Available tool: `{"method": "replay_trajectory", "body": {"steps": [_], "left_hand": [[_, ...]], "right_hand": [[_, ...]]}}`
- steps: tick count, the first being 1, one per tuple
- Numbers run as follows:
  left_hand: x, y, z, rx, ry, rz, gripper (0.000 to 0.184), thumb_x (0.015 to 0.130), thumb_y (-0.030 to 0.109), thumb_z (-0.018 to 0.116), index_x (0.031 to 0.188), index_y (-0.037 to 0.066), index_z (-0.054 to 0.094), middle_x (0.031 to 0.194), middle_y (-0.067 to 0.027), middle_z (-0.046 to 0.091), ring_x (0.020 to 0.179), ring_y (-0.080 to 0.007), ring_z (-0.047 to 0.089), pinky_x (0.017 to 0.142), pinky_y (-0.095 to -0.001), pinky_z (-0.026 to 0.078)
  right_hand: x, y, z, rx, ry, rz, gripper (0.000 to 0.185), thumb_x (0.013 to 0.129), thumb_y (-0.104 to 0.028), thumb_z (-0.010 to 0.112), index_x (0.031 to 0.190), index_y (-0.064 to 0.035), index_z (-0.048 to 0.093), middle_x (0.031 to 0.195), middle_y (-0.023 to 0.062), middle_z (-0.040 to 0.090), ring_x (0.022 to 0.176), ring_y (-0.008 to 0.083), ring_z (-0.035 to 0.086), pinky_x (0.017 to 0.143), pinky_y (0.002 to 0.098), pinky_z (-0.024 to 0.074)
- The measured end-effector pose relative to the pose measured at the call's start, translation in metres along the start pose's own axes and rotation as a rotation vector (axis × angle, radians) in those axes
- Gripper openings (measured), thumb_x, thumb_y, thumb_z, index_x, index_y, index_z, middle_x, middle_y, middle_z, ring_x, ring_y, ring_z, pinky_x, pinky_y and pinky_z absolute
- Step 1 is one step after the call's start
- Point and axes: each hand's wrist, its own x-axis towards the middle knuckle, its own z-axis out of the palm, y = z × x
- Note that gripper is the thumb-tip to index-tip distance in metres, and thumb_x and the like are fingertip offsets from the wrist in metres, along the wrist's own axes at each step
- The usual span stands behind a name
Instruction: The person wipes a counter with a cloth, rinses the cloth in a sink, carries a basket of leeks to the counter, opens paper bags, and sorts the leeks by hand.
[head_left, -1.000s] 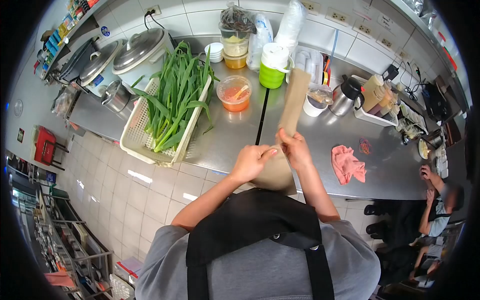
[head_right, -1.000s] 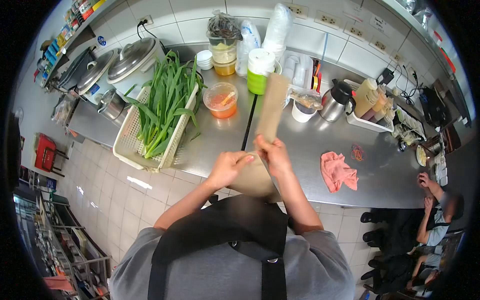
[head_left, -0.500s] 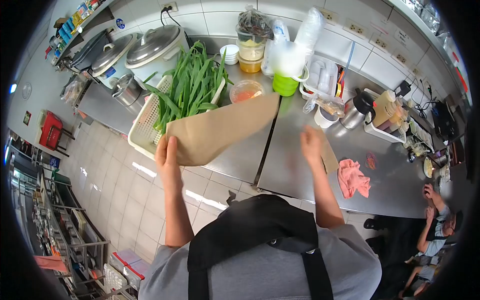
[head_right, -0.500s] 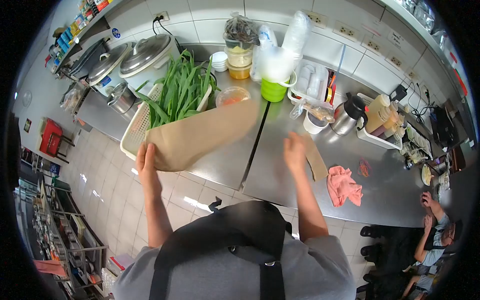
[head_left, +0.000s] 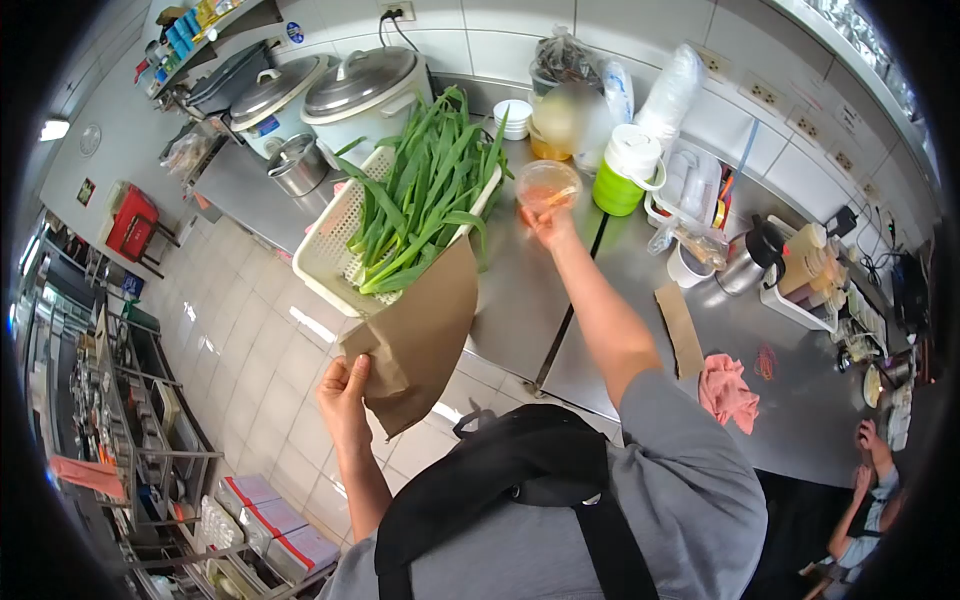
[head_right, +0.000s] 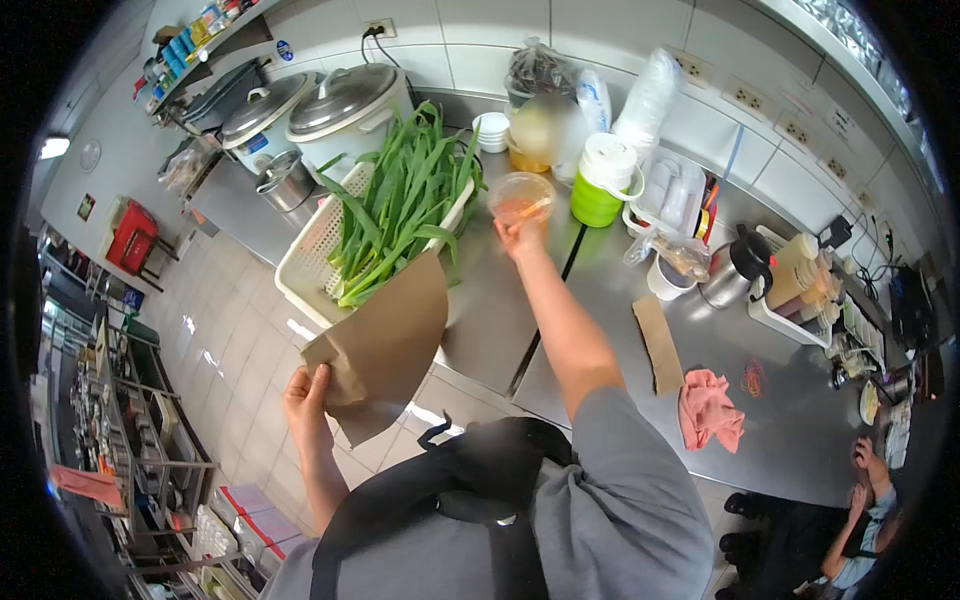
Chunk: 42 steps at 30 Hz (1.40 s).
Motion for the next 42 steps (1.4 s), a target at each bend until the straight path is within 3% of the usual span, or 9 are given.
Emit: {"method": "replay_trajectory", "body": {"steps": [5,7,12,15,20,25,29,34,42], "left_hand": [[-0.002,-0.001,0.022,-0.102,0.068,0.049,0.012,0.088,0.013,0.067,0.085,0.002,0.064,0.07,0.0025,0.062,0.06,-0.002,0.049,0.056,-0.0177,0.038],[0.004,-0.005,0.032,-0.129,0.096,0.136,0.01,0.088,0.011,0.067,0.086,0.001,0.064,0.071,0.0021,0.062,0.062,-0.0023,0.051,0.057,-0.0176,0.039],[0.019,0.001,0.092,-0.07,0.206,0.324,0.01,0.084,0.007,0.068,0.084,0.001,0.059,0.076,0.0013,0.06,0.067,-0.0043,0.05,0.061,-0.0219,0.042],[0.025,0.0,0.133,0.042,0.11,0.391,0.016,0.074,0.0,0.065,0.083,0.0,0.051,0.075,-0.0035,0.055,0.073,-0.0115,0.052,0.067,-0.0255,0.045],[0.019,-0.002,0.18,0.056,-0.474,0.386,0.033,0.066,0.002,0.071,0.09,0.0,0.048,0.079,-0.0087,0.056,0.077,-0.0147,0.054,0.073,-0.0304,0.047],[0.019,0.013,0.189,0.14,-0.669,0.384,0.058,0.059,0.016,0.088,0.101,0.003,0.049,0.095,-0.007,0.055,0.093,-0.0146,0.055,0.081,-0.0294,0.047],[0.033,0.019,0.195,0.27,-0.646,0.561,0.045,0.067,0.0,0.075,0.104,0.0,0.05,0.087,-0.0056,0.057,0.086,-0.0158,0.058,0.081,-0.0304,0.048],[0.039,0.023,0.198,0.15,-0.306,0.624,0.033,0.067,-0.014,0.057,0.097,0.001,0.056,0.066,-0.0058,0.05,0.058,-0.0146,0.047,0.055,-0.0246,0.039],[0.004,0.015,0.213,0.276,-0.251,0.97,0.038,0.07,-0.007,0.059,0.108,-0.001,0.054,0.091,-0.0175,0.057,0.079,-0.0394,0.059,0.066,-0.0415,0.049]], "right_hand": [[0.007,-0.037,0.01,-0.102,-0.053,-0.09,0.055,0.078,0.011,0.035,0.131,-0.0045,0.036,0.124,0.0197,0.049,0.113,0.0365,0.052,0.091,0.0442,0.052],[0.009,-0.047,0.006,-0.119,0.025,0.074,0.033,0.084,-0.002,0.046,0.118,-0.0019,0.046,0.106,0.0154,0.059,0.087,0.0309,0.062,0.08,0.0415,0.0548],[-0.205,-0.039,0.068,-0.854,-0.423,-0.156,0.039,0.091,-0.018,0.056,0.126,-0.0027,0.047,0.093,0.0014,0.057,0.083,0.0092,0.056,0.074,0.024,0.0469],[-0.292,-0.018,0.05,-1.189,-0.8,-0.381,0.049,0.088,-0.021,0.064,0.129,-0.0027,0.043,0.11,0.0034,0.049,0.105,0.0141,0.05,0.087,0.0318,0.0467],[-0.322,-0.015,0.008,-1.191,-0.468,-0.556,0.051,0.077,-0.01,0.074,0.123,-0.0044,0.051,0.105,0.005,0.055,0.103,0.0141,0.054,0.078,0.0296,0.0475],[-0.319,-0.071,-0.024,-1.229,-0.332,-0.557,0.025,0.082,0.0,0.066,0.107,-0.0022,0.061,0.097,-0.0002,0.058,0.087,0.0071,0.055,0.072,0.0231,0.0455],[-0.317,-0.105,-0.035,-1.049,-0.145,-0.638,0.027,0.082,0.005,0.063,0.108,-0.0007,0.061,0.101,-0.0008,0.059,0.085,0.0059,0.055,0.072,0.0215,0.0458],[-0.343,-0.132,-0.026,-1.522,0.279,-1.029,0.055,0.076,0.006,0.062,0.128,-0.0033,0.05,0.116,0.0134,0.056,0.097,0.0238,0.058,0.083,0.0339,0.0487],[-0.388,-0.053,0.047,-1.845,-0.099,-1.416,0.105,0.066,-0.032,0.077,0.148,-0.0052,0.017,0.151,0.0266,0.016,0.14,0.0416,0.017,0.111,0.0563,0.0168]]}}
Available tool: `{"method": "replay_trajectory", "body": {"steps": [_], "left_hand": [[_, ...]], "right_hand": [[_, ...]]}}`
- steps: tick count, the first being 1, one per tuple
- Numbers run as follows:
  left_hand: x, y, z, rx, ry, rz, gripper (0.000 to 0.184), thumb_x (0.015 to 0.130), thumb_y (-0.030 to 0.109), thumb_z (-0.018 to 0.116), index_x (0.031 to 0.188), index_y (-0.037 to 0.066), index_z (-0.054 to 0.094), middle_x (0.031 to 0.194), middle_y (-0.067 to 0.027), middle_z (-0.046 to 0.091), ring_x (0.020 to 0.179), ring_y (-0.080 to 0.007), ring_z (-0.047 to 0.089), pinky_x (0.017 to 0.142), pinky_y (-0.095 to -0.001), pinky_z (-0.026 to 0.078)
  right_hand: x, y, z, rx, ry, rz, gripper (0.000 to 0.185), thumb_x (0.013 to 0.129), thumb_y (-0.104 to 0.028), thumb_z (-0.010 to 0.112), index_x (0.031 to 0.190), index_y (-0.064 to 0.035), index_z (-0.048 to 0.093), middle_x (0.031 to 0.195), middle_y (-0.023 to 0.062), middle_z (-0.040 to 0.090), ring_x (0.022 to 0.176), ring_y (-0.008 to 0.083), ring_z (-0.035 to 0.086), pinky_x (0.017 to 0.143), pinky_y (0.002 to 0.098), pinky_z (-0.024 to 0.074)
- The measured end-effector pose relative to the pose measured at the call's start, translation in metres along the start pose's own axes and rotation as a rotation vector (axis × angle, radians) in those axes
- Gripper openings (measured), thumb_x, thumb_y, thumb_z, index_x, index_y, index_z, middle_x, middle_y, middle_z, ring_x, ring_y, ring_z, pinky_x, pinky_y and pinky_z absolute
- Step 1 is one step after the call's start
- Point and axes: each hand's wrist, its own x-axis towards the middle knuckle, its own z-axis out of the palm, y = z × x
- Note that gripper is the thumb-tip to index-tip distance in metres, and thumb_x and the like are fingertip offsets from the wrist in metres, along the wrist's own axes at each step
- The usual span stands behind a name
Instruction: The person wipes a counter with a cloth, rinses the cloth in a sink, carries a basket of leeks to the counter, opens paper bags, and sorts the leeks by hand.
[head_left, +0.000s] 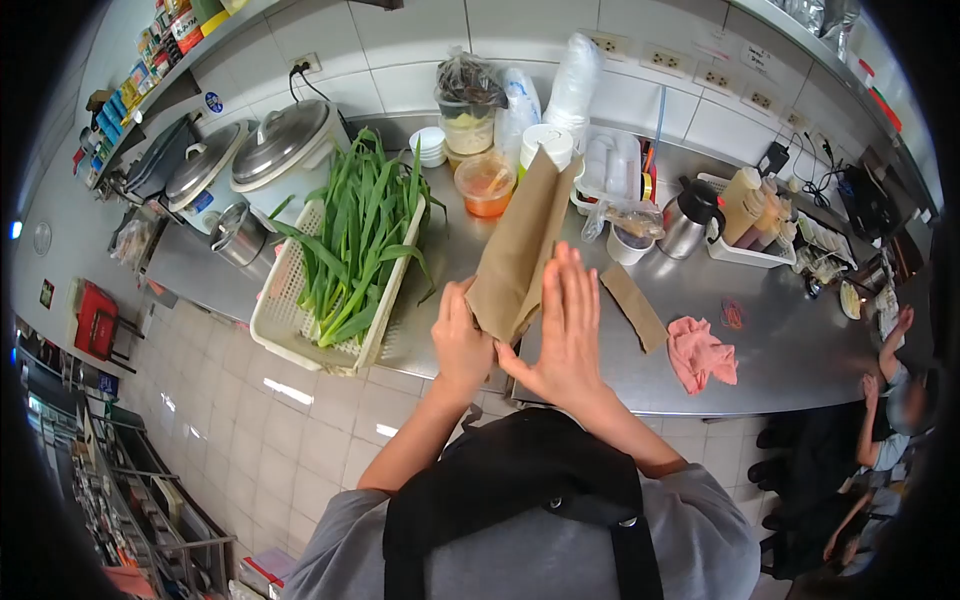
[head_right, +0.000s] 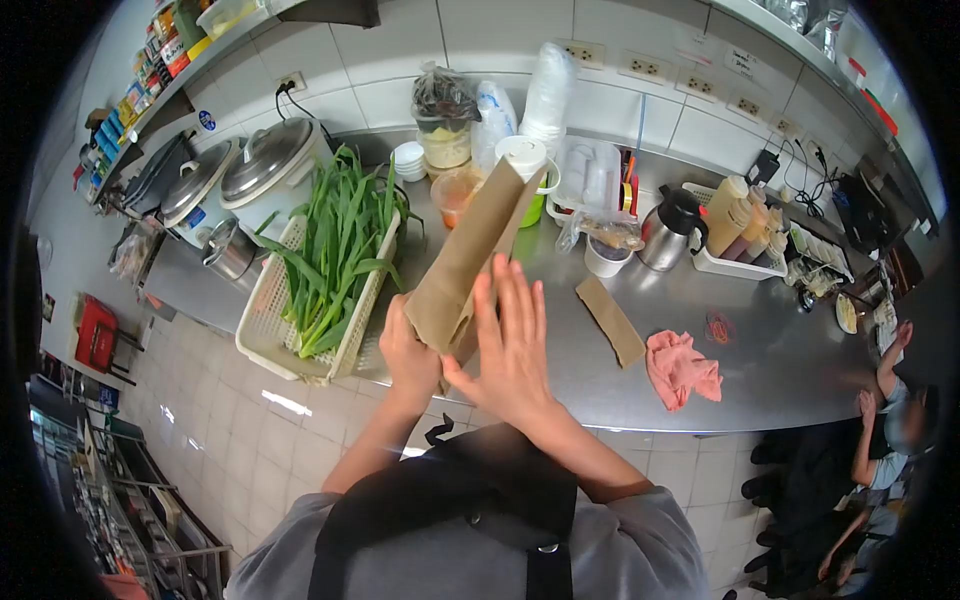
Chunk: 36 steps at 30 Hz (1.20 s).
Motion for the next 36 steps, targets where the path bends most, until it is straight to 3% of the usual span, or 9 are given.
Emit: {"method": "replay_trajectory", "body": {"steps": [3,5,7,8,11,17,22,30,36], "left_hand": [[-0.003,-0.014,-0.003,0.02,-0.024,-0.044,0.04,0.071,-0.006,0.057,0.11,0.0,0.054,0.094,-0.0173,0.057,0.081,-0.0402,0.059,0.065,-0.0434,0.049],[-0.004,-0.019,-0.003,0.118,-0.021,0.017,0.044,0.068,-0.01,0.055,0.111,0.0,0.053,0.094,-0.0174,0.056,0.081,-0.0402,0.059,0.063,-0.0431,0.049],[-0.001,-0.018,-0.001,0.099,0.014,0.019,0.046,0.066,-0.012,0.053,0.111,0.001,0.054,0.094,-0.0164,0.056,0.08,-0.0394,0.059,0.062,-0.0425,0.049],[0.001,-0.017,-0.001,0.084,0.047,0.028,0.049,0.064,-0.013,0.052,0.111,0.002,0.054,0.094,-0.0155,0.057,0.078,-0.0385,0.059,0.061,-0.0419,0.049],[0.003,-0.011,-0.018,0.128,-0.096,-0.062,0.055,0.061,-0.016,0.052,0.112,0.005,0.055,0.094,-0.0133,0.056,0.075,-0.036,0.059,0.059,-0.0407,0.049],[-0.01,-0.011,-0.004,0.218,-0.134,-0.022,0.05,0.066,-0.007,0.055,0.112,0.012,0.057,0.089,-0.0104,0.053,0.069,-0.031,0.058,0.058,-0.0397,0.05],[-0.014,-0.002,0.003,0.357,-0.13,0.102,0.042,0.073,0.004,0.061,0.114,0.015,0.06,0.092,-0.0052,0.053,0.083,-0.0247,0.054,0.068,-0.0352,0.047],[0.004,-0.006,0.017,0.386,-0.128,0.232,0.034,0.076,0.013,0.064,0.11,0.013,0.061,0.087,-0.0029,0.051,0.078,-0.0204,0.053,0.066,-0.0326,0.043],[0.002,-0.026,0.009,0.393,-0.258,0.323,0.018,0.071,0.015,0.065,0.082,0.011,0.053,0.08,-0.0055,0.048,0.075,-0.0214,0.055,0.06,-0.0348,0.045]], "right_hand": [[0.007,0.0,-0.004,0.033,0.109,-0.09,0.107,0.069,-0.036,0.077,0.149,-0.0057,0.013,0.15,0.0286,0.016,0.14,0.0431,0.017,0.111,0.0569,0.0156],[0.012,-0.011,-0.012,0.171,0.193,-0.144,0.096,0.072,-0.035,0.076,0.147,-0.0068,0.022,0.148,0.0247,0.025,0.137,0.039,0.028,0.11,0.0554,0.0177],[0.015,-0.013,-0.017,-0.035,-0.159,-0.106,0.079,0.076,-0.029,0.073,0.143,-0.0093,0.035,0.142,0.0174,0.039,0.129,0.0329,0.04,0.108,0.0529,0.0224],[0.015,-0.007,-0.01,-0.08,-0.106,-0.05,0.069,0.075,-0.026,0.071,0.138,-0.0161,0.044,0.135,0.0106,0.048,0.118,0.0251,0.05,0.108,0.0486,0.0255],[-0.014,0.069,0.012,-0.305,-0.226,-0.055,0.073,0.071,-0.015,0.069,0.14,-0.017,0.043,0.132,0.0097,0.05,0.118,0.0256,0.05,0.108,0.0468,0.0275],[0.006,0.0,0.0,-0.094,-0.102,-0.042,0.064,0.07,-0.001,0.062,0.132,-0.0108,0.051,0.126,0.0117,0.055,0.11,0.0248,0.055,0.106,0.0483,0.0315],[0.001,0.044,0.016,-0.132,-0.044,0.01,0.046,0.074,0.004,0.056,0.119,-0.006,0.06,0.106,0.0084,0.063,0.092,0.028,0.061,0.08,0.0361,0.05],[-0.002,0.04,0.012,-0.023,-0.066,-0.022,0.039,0.078,-0.005,0.062,0.116,-0.0119,0.061,0.083,0.0066,0.056,0.077,0.0261,0.057,0.07,0.0375,0.0474],[-0.002,0.053,-0.014,-0.123,-0.216,-0.021,0.037,0.074,-0.019,0.072,0.11,-0.0209,0.067,0.072,0.0018,0.053,0.067,0.0208,0.056,0.059,0.0332,0.0461]]}}
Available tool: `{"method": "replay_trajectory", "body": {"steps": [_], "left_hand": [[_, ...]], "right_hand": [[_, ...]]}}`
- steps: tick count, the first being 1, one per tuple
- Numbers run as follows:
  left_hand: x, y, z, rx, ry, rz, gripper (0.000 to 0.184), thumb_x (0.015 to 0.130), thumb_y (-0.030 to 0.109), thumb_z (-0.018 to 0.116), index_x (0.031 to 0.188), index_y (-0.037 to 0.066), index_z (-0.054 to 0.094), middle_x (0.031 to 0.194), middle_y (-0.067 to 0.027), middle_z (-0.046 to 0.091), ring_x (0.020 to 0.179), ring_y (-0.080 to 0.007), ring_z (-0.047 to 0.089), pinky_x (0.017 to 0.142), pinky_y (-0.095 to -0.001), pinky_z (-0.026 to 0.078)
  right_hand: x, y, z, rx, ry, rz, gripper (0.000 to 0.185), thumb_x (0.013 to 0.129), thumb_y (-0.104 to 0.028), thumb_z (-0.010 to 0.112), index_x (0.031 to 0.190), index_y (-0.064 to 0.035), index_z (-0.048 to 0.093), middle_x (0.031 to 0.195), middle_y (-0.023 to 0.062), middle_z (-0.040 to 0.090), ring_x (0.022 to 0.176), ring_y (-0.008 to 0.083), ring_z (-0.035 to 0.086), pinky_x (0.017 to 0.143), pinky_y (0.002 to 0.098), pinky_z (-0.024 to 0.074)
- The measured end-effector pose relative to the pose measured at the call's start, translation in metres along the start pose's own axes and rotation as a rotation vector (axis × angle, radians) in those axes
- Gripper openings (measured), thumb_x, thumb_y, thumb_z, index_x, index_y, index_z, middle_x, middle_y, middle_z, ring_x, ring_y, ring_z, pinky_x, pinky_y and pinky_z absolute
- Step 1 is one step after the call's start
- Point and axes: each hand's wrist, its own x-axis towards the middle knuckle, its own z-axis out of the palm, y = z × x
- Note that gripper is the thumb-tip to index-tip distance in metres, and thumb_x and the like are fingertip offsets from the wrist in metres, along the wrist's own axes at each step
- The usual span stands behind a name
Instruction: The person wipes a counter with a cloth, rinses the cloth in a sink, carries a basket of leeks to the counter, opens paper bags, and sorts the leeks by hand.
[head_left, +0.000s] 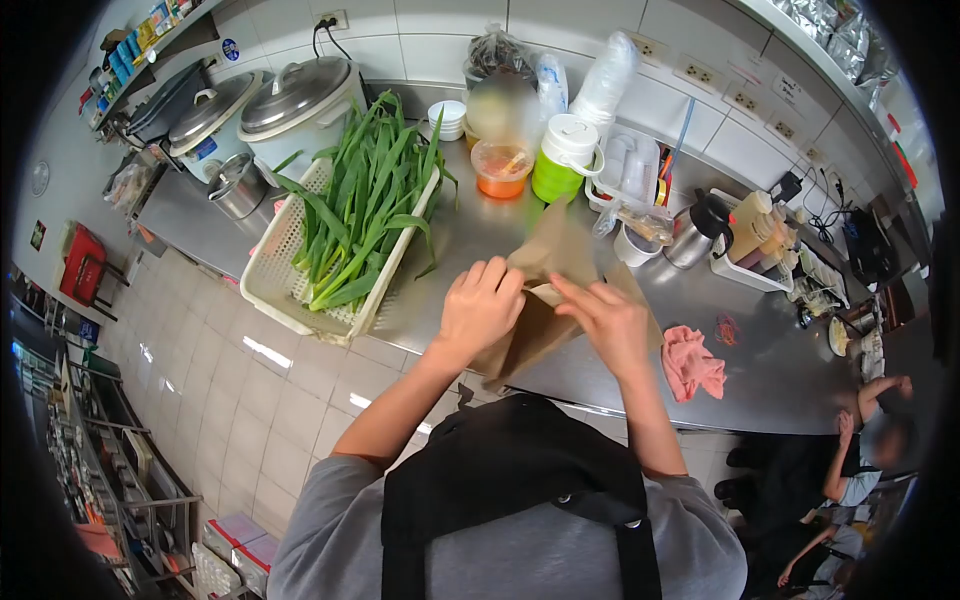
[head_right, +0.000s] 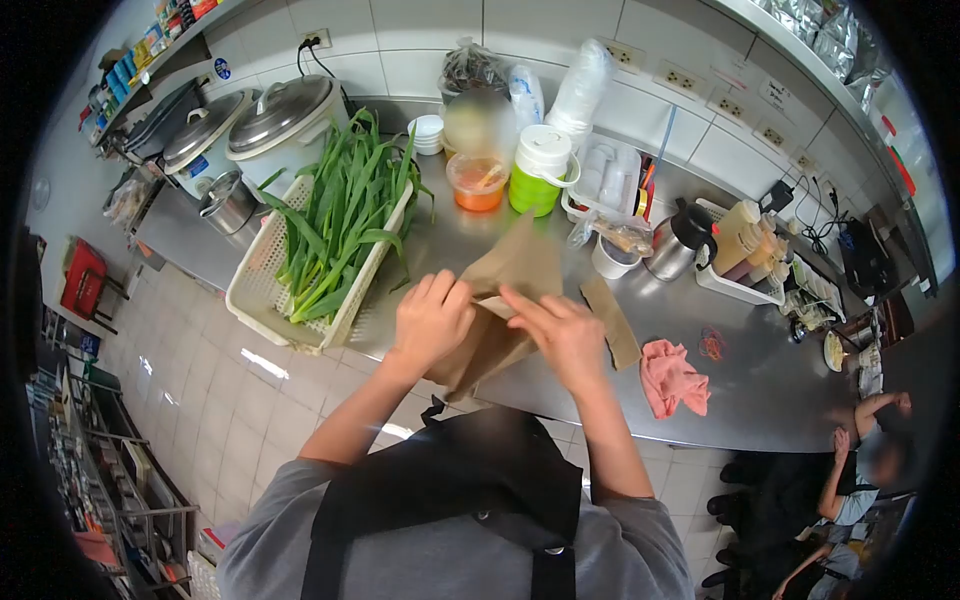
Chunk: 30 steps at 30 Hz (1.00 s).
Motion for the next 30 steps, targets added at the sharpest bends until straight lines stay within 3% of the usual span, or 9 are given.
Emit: {"method": "replay_trajectory", "body": {"steps": [6,10,13,15,20,22,25,29,30], "left_hand": [[-0.022,-0.002,0.009,-0.146,0.004,0.132,0.027,0.084,0.031,0.067,0.07,0.013,0.053,0.061,-0.0013,0.047,0.052,-0.0195,0.054,0.05,-0.031,0.042],[-0.024,-0.002,0.011,-0.207,0.035,0.109,0.018,0.082,0.021,0.068,0.072,0.01,0.058,0.065,-0.0048,0.054,0.054,-0.0222,0.056,0.05,-0.033,0.043],[-0.026,-0.007,0.01,-0.358,0.146,0.001,0.015,0.082,0.018,0.068,0.072,0.009,0.06,0.065,-0.007,0.056,0.054,-0.0247,0.056,0.051,-0.0354,0.043],[-0.026,-0.023,0.005,-0.365,0.147,-0.336,0.016,0.081,0.016,0.068,0.071,0.007,0.06,0.063,-0.0085,0.057,0.052,-0.0271,0.054,0.051,-0.0375,0.044],[-0.003,-0.013,-0.013,-0.223,0.042,-0.207,0.037,0.078,0.016,0.071,0.113,0.01,0.059,0.105,-0.0108,0.059,0.089,-0.0285,0.058,0.076,-0.0361,0.047],[0.008,0.003,-0.022,0.091,0.095,-0.085,0.064,0.076,0.018,0.071,0.134,0.01,0.044,0.125,-0.011,0.048,0.111,-0.0294,0.049,0.097,-0.0466,0.036],[0.018,0.019,-0.019,0.096,-0.1,-0.173,0.076,0.073,0.02,0.071,0.14,0.004,0.037,0.131,-0.0123,0.045,0.117,-0.0295,0.046,0.104,-0.0556,0.024],[0.039,-0.002,-0.001,0.23,-0.442,-0.29,0.031,0.068,0.017,0.069,0.095,0.002,0.065,0.096,-0.0112,0.057,0.103,-0.026,0.053,0.109,-0.0596,0.019],[0.035,-0.008,0.012,0.257,-0.157,-0.175,0.009,0.066,0.014,0.066,0.07,0.006,0.063,0.078,-0.0076,0.056,0.09,-0.0239,0.057,0.109,-0.0618,0.018]], "right_hand": [[-0.002,0.016,-0.007,0.062,0.097,-0.035,0.019,0.07,-0.008,0.07,0.089,-0.0135,0.072,0.075,0.0005,0.061,0.068,0.0197,0.06,0.06,0.0334,0.0483],[-0.005,0.015,-0.005,0.062,0.09,0.025,0.016,0.072,-0.003,0.067,0.086,-0.01,0.071,0.077,0.003,0.063,0.07,0.0209,0.061,0.061,0.0322,0.0487],[-0.009,0.037,-0.005,0.14,0.161,0.137,0.013,0.075,-0.002,0.066,0.086,-0.0077,0.07,0.078,0.0054,0.063,0.071,0.0213,0.062,0.061,0.0317,0.0486],[-0.008,0.048,-0.006,0.219,0.207,0.248,0.012,0.077,-0.002,0.065,0.087,-0.0064,0.07,0.079,0.0067,0.064,0.07,0.0214,0.062,0.061,0.0317,0.0485],[0.004,0.029,-0.01,0.23,0.193,0.162,0.011,0.077,-0.002,0.065,0.087,-0.0061,0.069,0.082,0.0066,0.064,0.073,0.022,0.063,0.061,0.0313,0.0495],[0.009,0.016,-0.009,0.152,0.222,0.062,0.013,0.076,-0.002,0.066,0.087,-0.0073,0.069,0.083,0.0052,0.065,0.073,0.0214,0.063,0.061,0.0309,0.0493],[0.013,-0.007,-0.008,0.058,0.222,-0.105,0.018,0.071,-0.004,0.067,0.088,-0.0097,0.068,0.085,0.002,0.065,0.073,0.0196,0.063,0.061,0.03,0.0486],[0.007,-0.019,-0.009,0.028,0.167,-0.214,0.022,0.067,-0.007,0.065,0.089,-0.011,0.068,0.087,-0.0016,0.066,0.076,0.0162,0.063,0.063,0.0285,0.0482],[0.006,-0.02,-0.01,0.015,0.15,-0.232,0.025,0.066,-0.007,0.063,0.09,-0.0114,0.067,0.088,-0.0012,0.065,0.076,0.0157,0.062,0.064,0.0283,0.0478]]}}
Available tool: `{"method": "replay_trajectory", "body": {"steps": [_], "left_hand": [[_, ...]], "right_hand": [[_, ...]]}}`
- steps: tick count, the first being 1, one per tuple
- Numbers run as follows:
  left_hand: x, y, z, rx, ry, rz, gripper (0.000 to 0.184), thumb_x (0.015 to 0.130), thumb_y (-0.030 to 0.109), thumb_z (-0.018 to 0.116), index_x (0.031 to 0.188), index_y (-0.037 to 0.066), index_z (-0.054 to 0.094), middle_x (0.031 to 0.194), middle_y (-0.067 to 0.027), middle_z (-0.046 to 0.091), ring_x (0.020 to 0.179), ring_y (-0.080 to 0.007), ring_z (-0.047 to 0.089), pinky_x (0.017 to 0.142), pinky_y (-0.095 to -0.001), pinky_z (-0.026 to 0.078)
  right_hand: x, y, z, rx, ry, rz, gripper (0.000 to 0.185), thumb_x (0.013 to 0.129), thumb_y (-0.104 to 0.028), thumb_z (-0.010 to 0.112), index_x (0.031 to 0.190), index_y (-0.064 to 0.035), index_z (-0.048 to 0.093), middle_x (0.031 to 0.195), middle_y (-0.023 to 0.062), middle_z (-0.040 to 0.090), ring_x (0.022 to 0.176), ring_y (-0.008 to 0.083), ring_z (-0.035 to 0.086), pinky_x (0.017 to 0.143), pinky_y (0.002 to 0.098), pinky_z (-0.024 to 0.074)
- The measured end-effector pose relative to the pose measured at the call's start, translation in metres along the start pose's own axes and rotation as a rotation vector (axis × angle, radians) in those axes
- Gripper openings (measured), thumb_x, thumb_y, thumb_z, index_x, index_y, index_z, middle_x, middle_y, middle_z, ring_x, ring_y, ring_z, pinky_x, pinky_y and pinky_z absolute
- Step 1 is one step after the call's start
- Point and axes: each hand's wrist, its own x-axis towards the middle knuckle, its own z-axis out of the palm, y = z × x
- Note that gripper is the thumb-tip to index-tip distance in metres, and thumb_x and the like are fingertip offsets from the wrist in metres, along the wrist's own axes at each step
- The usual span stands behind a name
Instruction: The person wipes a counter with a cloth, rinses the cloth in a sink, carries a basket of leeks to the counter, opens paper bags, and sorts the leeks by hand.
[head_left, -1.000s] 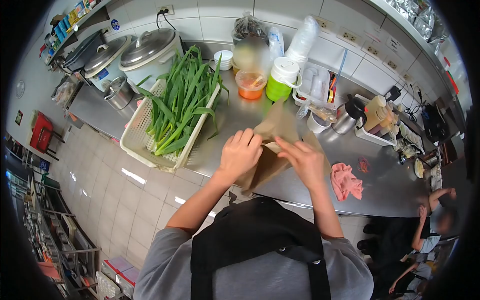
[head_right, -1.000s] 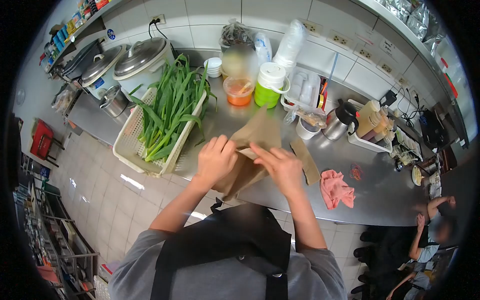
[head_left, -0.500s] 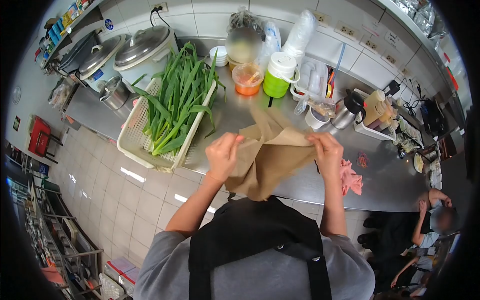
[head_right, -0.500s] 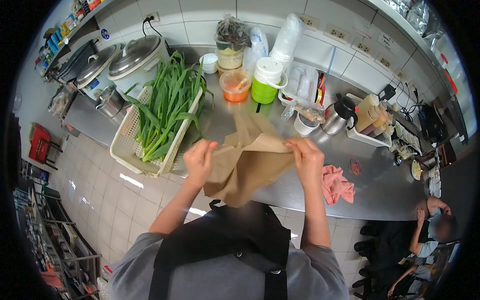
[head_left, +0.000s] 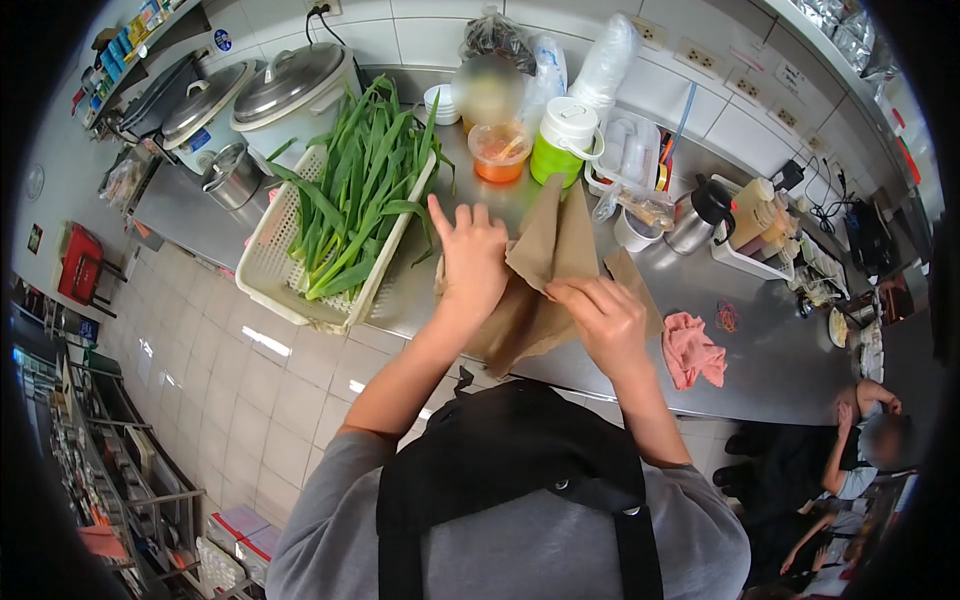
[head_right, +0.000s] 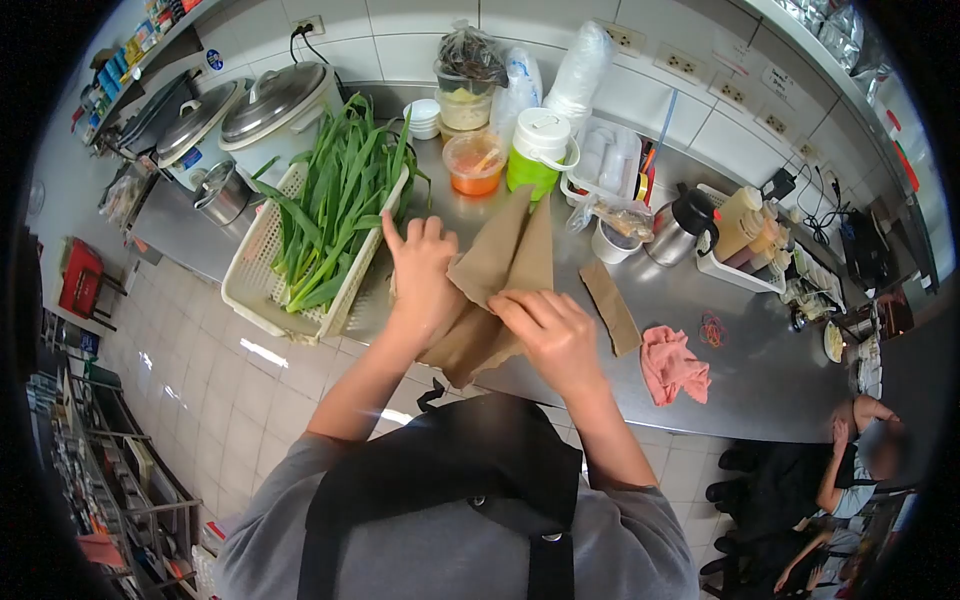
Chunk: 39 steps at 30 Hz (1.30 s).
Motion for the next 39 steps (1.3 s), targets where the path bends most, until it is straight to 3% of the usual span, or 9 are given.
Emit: {"method": "replay_trajectory", "body": {"steps": [5,9,15,17,20,27,29,35,39], "left_hand": [[0.012,-0.012,0.054,0.072,0.057,0.16,0.006,0.069,0.013,0.06,0.073,0.009,0.057,0.07,-0.005,0.054,0.073,-0.0229,0.059,0.104,-0.0559,0.029],[0.005,-0.019,0.045,-0.021,0.088,0.197,0.005,0.074,0.014,0.062,0.073,0.01,0.058,0.069,-0.0057,0.058,0.07,-0.0217,0.062,0.081,-0.0419,0.044],[-0.018,-0.066,0.068,-0.068,-0.025,-0.034,0.023,0.088,0.021,0.059,0.069,0.009,0.057,0.068,-0.0069,0.06,0.065,-0.023,0.063,0.056,-0.0351,0.048],[-0.018,-0.063,0.059,-0.105,-0.138,-0.041,0.013,0.087,0.018,0.058,0.087,0.006,0.063,0.081,-0.0089,0.063,0.078,-0.0255,0.063,0.068,-0.037,0.049],[-0.012,-0.027,0.046,-0.283,-0.085,0.031,0.066,0.078,0.013,0.062,0.139,0.001,0.037,0.112,-0.0159,0.057,0.106,-0.0325,0.052,0.095,-0.0439,0.037],[0.002,0.006,0.08,-0.256,-0.253,-0.226,0.066,0.074,0.008,0.062,0.134,-0.006,0.037,0.107,-0.023,0.06,0.095,-0.0361,0.061,0.078,-0.0415,0.05],[0.003,-0.009,0.103,-0.334,-0.387,-0.372,0.042,0.074,0.004,0.059,0.115,-0.002,0.051,0.091,-0.0221,0.065,0.082,-0.0386,0.065,0.068,-0.0441,0.053],[-0.008,-0.02,0.095,-0.323,-0.26,-0.237,0.016,0.072,-0.001,0.054,0.087,0.002,0.058,0.082,-0.0233,0.065,0.077,-0.0413,0.064,0.068,-0.0484,0.052],[-0.015,-0.021,0.11,-0.294,-0.256,-0.179,0.03,0.072,0.0,0.055,0.101,0.002,0.06,0.081,-0.0203,0.066,0.075,-0.038,0.065,0.066,-0.0466,0.053]], "right_hand": [[-0.012,0.009,-0.001,0.054,-0.046,0.071,0.03,0.069,-0.004,0.061,0.097,-0.0102,0.068,0.091,0.0037,0.068,0.08,0.02,0.065,0.067,0.0302,0.0496],[-0.031,0.041,-0.009,0.0,0.046,0.277,0.033,0.074,0.004,0.057,0.102,-0.0066,0.068,0.095,0.0102,0.07,0.085,0.026,0.067,0.074,0.0346,0.0524],[-0.054,0.07,-0.041,0.114,0.262,0.663,0.038,0.075,0.013,0.046,0.102,-0.0026,0.069,0.095,0.0127,0.07,0.086,0.0246,0.068,0.078,0.0325,0.0525],[-0.054,0.062,-0.042,0.098,0.214,0.678,0.039,0.074,0.014,0.044,0.1,-0.001,0.069,0.097,0.0127,0.07,0.09,0.0244,0.068,0.082,0.0304,0.0517],[-0.046,0.041,-0.027,0.077,0.202,0.425,0.038,0.07,0.015,0.049,0.097,-0.0033,0.069,0.098,0.0126,0.07,0.088,0.0258,0.068,0.079,0.0339,0.0531],[-0.03,0.0,-0.026,0.086,0.191,0.206,0.035,0.066,0.015,0.055,0.093,-0.0028,0.069,0.097,0.0099,0.07,0.083,0.0235,0.067,0.073,0.0318,0.0536],[-0.034,0.002,-0.029,0.057,0.19,0.186,0.035,0.066,0.015,0.055,0.093,-0.0027,0.069,0.096,0.01,0.07,0.082,0.0229,0.067,0.073,0.0318,0.0535],[-0.062,0.029,-0.031,0.012,0.172,0.419,0.031,0.069,0.015,0.052,0.091,-0.0006,0.068,0.095,0.0119,0.07,0.085,0.0258,0.068,0.076,0.0334,0.0532],[-0.066,0.025,-0.029,0.046,0.189,0.474,0.032,0.07,0.016,0.051,0.091,-0.0002,0.068,0.094,0.0116,0.07,0.087,0.0262,0.068,0.077,0.0336,0.0532]]}}
